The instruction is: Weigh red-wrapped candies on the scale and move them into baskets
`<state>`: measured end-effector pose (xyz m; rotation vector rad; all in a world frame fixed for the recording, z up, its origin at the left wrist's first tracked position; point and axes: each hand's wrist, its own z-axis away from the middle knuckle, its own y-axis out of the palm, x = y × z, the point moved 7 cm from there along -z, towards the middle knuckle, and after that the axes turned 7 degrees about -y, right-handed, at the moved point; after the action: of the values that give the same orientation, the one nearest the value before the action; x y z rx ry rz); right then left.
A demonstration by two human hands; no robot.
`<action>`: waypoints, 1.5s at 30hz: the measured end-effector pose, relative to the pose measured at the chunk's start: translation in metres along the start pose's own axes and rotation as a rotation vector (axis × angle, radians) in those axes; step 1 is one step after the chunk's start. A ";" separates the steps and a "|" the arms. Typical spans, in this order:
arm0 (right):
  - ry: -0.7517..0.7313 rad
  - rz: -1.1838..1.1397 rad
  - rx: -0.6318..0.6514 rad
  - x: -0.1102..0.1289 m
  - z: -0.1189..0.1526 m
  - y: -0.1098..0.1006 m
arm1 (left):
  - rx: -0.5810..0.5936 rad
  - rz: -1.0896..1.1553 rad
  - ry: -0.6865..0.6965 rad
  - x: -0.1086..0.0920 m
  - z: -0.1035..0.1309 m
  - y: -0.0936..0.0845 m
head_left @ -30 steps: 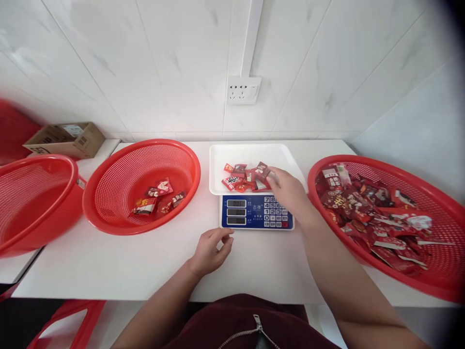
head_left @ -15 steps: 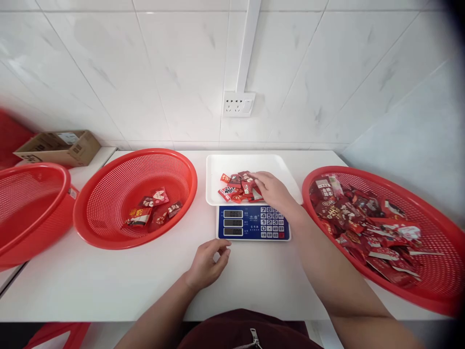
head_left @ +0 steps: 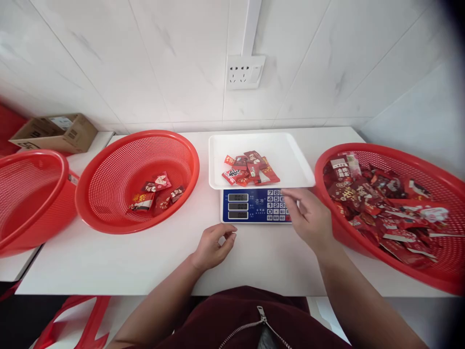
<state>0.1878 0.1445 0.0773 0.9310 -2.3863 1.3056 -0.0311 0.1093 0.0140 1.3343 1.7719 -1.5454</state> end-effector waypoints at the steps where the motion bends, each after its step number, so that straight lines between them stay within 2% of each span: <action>1: 0.008 -0.008 0.017 -0.002 0.011 0.000 | 0.010 -0.002 0.002 0.000 0.000 0.001; 6: 0.050 -0.040 0.103 -0.012 0.048 0.008 | 0.027 -0.003 0.013 -0.001 -0.001 0.005; 13: 0.110 -0.118 0.191 -0.010 0.055 0.025 | 0.024 -0.003 -0.034 0.006 -0.004 0.006; 17: 0.155 -0.225 0.360 -0.001 0.076 0.053 | -0.020 -0.026 -0.030 0.003 -0.003 0.004; 20: 0.084 -0.298 0.466 0.010 0.095 0.074 | -0.099 -0.137 0.110 -0.015 0.002 -0.008; 23: 0.058 -0.337 0.482 0.012 0.102 0.082 | -0.274 -0.289 0.227 -0.032 0.009 -0.037; 26: 0.148 -0.372 0.496 0.005 0.100 0.082 | -0.427 -0.435 0.224 -0.031 0.011 -0.077; 28: 0.180 -0.391 0.511 0.004 0.098 0.081 | -0.440 -0.550 0.213 -0.021 0.005 -0.097; 32: 0.158 -0.405 0.518 0.007 0.096 0.079 | -0.405 -0.754 0.124 0.013 -0.017 -0.128; 36: 0.174 -0.414 0.501 0.006 0.097 0.079 | -0.483 -0.827 0.039 0.037 -0.032 -0.166; 39: 0.187 -0.428 0.510 0.004 0.099 0.081 | -0.569 -0.888 -0.055 0.048 -0.031 -0.202; 42: 0.196 -0.439 0.541 0.003 0.100 0.083 | -0.723 -0.955 -0.199 0.054 -0.013 -0.249; 44: 0.203 -0.445 0.555 0.003 0.101 0.084 | -0.848 -1.001 -0.370 0.058 0.008 -0.282; 45: 0.206 -0.449 0.560 0.003 0.101 0.084 | -0.893 -1.016 -0.501 0.062 0.020 -0.299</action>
<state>0.1381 0.0928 -0.0325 1.3026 -1.5485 1.7921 -0.3207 0.1397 0.1082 -0.4159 2.4065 -1.0060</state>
